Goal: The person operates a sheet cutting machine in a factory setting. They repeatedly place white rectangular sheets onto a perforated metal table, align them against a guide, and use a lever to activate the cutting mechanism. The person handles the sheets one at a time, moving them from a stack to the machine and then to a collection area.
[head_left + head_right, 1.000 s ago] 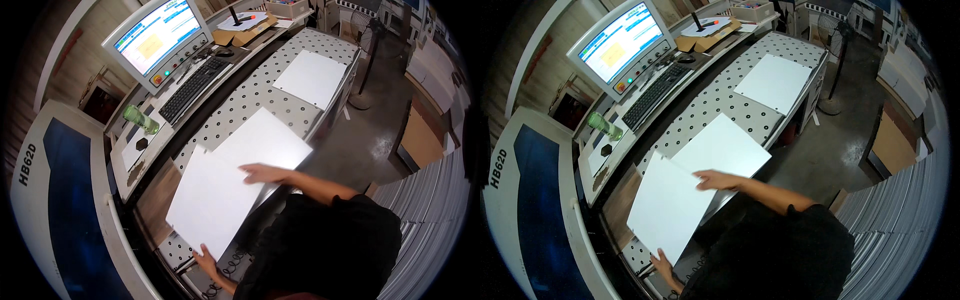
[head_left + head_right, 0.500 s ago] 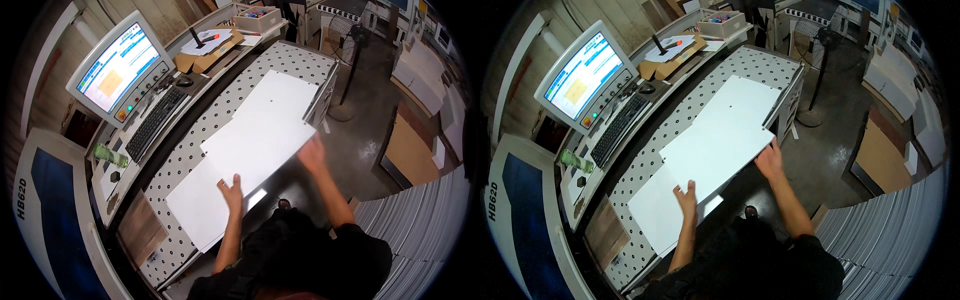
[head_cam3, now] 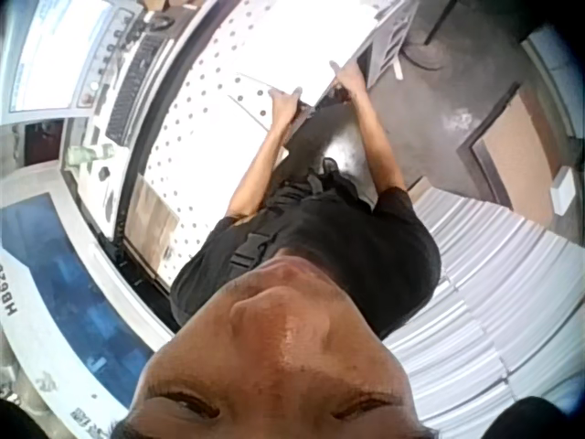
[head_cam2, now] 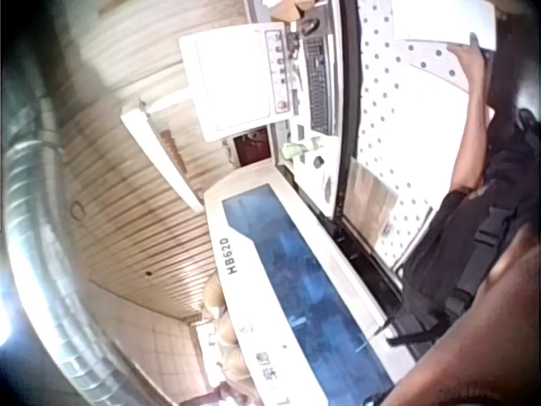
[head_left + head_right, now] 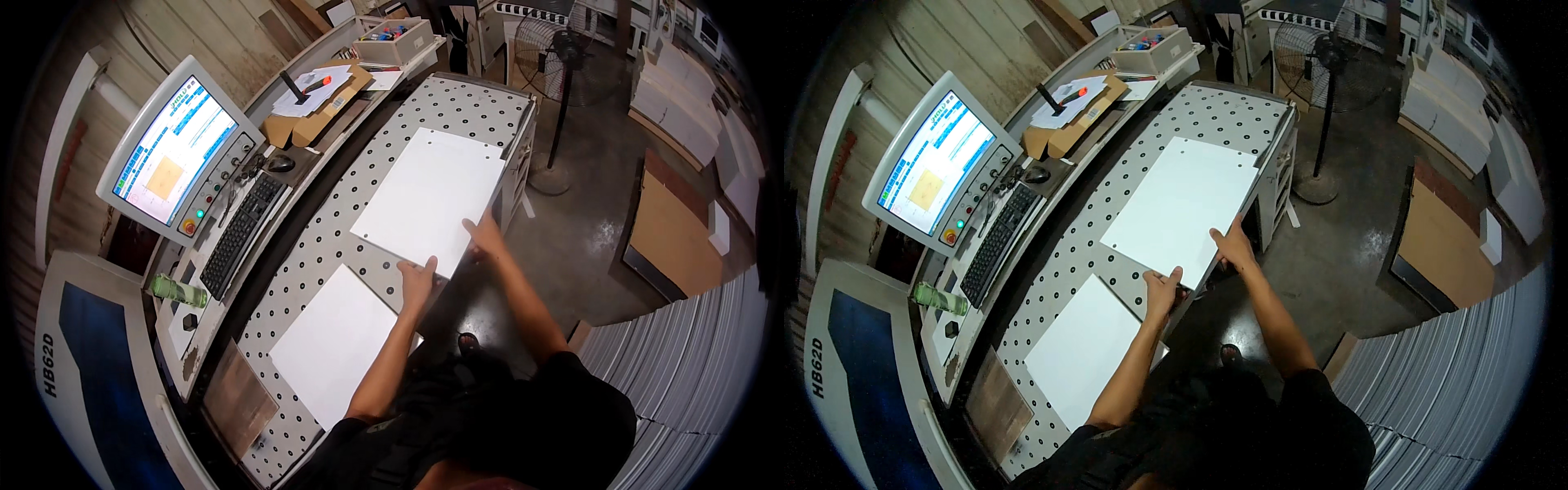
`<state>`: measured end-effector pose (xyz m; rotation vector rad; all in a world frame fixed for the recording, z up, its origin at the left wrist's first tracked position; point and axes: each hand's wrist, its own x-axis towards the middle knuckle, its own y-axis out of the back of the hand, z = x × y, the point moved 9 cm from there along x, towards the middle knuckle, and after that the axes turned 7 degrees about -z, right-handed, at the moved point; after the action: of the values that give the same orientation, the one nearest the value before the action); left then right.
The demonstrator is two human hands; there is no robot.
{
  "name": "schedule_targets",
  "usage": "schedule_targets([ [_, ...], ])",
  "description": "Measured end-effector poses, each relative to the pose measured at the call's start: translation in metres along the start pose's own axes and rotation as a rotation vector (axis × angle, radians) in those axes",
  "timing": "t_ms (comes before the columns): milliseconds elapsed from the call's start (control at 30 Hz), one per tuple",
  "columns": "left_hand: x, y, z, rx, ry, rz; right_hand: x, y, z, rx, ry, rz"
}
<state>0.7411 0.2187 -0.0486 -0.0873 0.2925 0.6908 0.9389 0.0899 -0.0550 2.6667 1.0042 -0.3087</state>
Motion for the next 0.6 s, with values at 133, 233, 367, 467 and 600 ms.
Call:
schedule_targets([
  [133,0.03,-0.015,0.024,0.271,-0.082,-0.076,0.057,0.036,0.03,-0.444,0.176,0.34],
  [233,0.031,0.028,0.021,0.828,-0.159,0.144,0.033,0.007,-0.011,-0.694,0.017,0.196],
  [367,0.021,0.007,0.049,0.907,-0.291,0.121,0.027,0.006,0.003,-0.649,-0.026,0.233],
  [467,0.009,-0.022,0.039,1.029,-0.36,0.061,0.029,0.007,0.008,-0.572,-0.018,0.25],
  [600,0.011,-0.042,0.015,1.057,-0.274,0.008,0.023,0.006,0.008,-0.52,-0.001,0.288],
])
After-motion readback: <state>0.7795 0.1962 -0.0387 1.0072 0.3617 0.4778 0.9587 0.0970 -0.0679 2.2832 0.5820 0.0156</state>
